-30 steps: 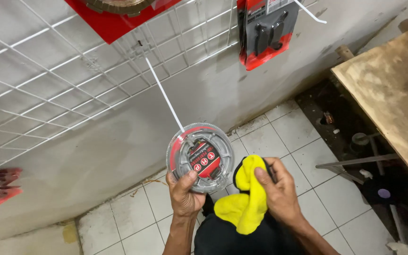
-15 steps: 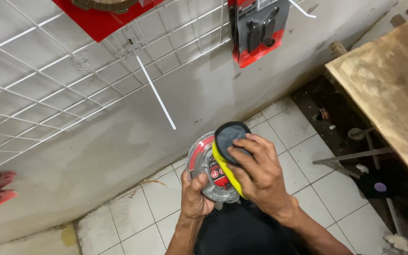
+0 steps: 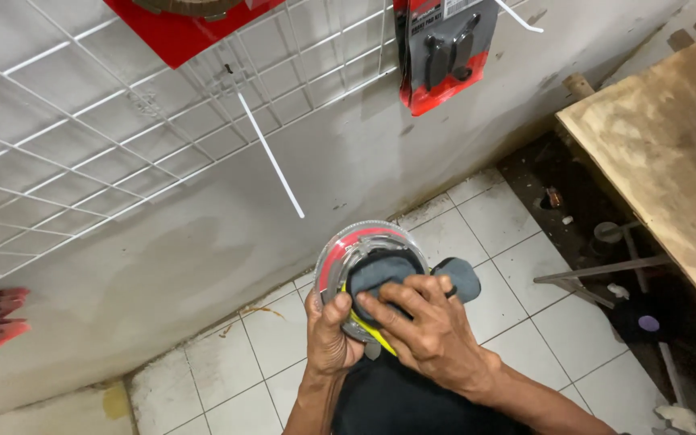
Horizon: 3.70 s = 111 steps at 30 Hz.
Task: Cleaning a motorcycle part container using a microfiber cloth.
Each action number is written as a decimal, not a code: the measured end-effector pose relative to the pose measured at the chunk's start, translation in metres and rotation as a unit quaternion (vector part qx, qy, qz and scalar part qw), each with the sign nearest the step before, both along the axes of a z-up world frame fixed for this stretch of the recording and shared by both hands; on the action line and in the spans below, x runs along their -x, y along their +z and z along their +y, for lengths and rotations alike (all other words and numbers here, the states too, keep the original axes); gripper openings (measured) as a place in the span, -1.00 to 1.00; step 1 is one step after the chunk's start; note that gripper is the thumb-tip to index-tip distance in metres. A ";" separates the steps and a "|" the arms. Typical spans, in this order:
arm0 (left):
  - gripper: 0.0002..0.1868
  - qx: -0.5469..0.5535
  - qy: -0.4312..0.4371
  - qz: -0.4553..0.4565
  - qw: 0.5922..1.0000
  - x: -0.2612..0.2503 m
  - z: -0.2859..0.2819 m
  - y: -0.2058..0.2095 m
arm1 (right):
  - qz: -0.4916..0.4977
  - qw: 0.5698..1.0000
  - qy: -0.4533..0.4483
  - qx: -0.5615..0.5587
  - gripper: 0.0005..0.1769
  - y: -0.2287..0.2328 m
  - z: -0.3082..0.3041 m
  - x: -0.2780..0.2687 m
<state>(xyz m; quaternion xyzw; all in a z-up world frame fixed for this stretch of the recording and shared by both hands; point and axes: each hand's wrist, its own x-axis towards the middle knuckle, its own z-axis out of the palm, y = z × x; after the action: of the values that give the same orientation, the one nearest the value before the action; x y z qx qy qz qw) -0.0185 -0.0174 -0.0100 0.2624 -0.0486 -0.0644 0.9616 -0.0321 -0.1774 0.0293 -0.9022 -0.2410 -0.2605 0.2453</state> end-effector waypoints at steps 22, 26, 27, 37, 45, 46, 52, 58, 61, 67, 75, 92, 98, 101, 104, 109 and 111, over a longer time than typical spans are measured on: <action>-0.51 0.025 -0.009 0.028 0.999 -0.004 0.003 -0.010 | 0.026 0.999 -0.034 0.004 -0.54 0.013 -0.005 -0.006; -0.42 0.001 -0.022 0.017 1.000 -0.006 -0.003 -0.003 | 0.025 0.999 -0.020 -0.002 -0.60 0.004 -0.008 -0.009; -0.40 -0.004 -0.026 0.013 1.000 -0.007 -0.005 -0.002 | 0.006 0.999 -0.033 -0.006 -0.59 0.005 -0.004 -0.014; -0.49 0.028 -0.020 0.055 0.998 -0.002 0.002 -0.025 | -0.011 1.000 0.016 0.007 -0.60 -0.018 0.000 -0.007; -0.45 -0.002 -0.014 0.019 1.000 -0.002 -0.003 -0.010 | -0.024 1.000 0.002 -0.009 -0.67 -0.001 0.003 -0.014; -0.47 0.008 -0.008 0.021 1.000 0.000 -0.002 -0.013 | -0.020 0.999 0.027 -0.012 -0.70 0.001 0.005 -0.013; -0.49 0.012 0.012 0.062 0.998 0.011 -0.001 -0.051 | -0.008 0.998 0.052 -0.017 -0.64 0.021 0.009 -0.010; -0.54 0.008 -0.016 0.010 1.000 0.008 -0.007 -0.013 | -0.008 0.998 0.058 -0.024 -0.68 0.019 0.008 -0.012; -0.33 -0.013 -0.012 0.023 1.000 0.002 -0.003 -0.008 | 0.016 0.999 0.027 -0.030 -0.68 -0.006 -0.007 -0.013; -0.37 -0.028 -0.007 0.008 1.000 0.005 -0.005 -0.003 | 0.071 0.993 0.091 -0.007 -0.64 0.021 -0.003 0.014; -0.35 -0.014 -0.025 0.034 0.999 0.010 -0.004 -0.010 | 0.047 0.998 -0.003 -0.029 -0.69 0.016 -0.019 -0.003; -0.35 -0.006 -0.024 0.008 1.000 0.008 -0.001 -0.008 | 0.038 0.998 0.050 0.010 -0.71 0.021 -0.014 -0.008; -0.33 -0.043 -0.024 0.022 0.999 0.006 0.001 -0.012 | 0.029 0.993 0.111 0.011 -0.73 0.016 0.007 -0.001; -0.40 -0.010 -0.047 0.021 0.999 0.009 0.004 -0.017 | -0.001 0.997 0.079 0.023 -0.69 0.020 0.000 -0.012; -0.36 -0.022 -0.022 0.022 0.999 0.007 0.004 -0.008 | -0.035 0.998 -0.020 0.044 -0.59 0.032 -0.008 -0.019; -0.29 -0.019 -0.023 0.023 0.999 0.004 0.006 -0.009 | 0.042 0.999 -0.019 0.002 -0.65 0.026 -0.012 -0.003; -0.28 -0.009 -0.030 0.032 0.999 0.004 0.007 -0.012 | 0.067 0.997 -0.021 -0.033 -0.65 0.028 -0.013 -0.004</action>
<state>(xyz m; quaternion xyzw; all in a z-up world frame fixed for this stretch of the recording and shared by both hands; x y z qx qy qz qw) -0.0224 -0.0106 -0.0220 0.2669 -0.0251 -0.1025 0.9579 -0.0279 -0.1907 0.0568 -0.9139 -0.1960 -0.2124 0.2852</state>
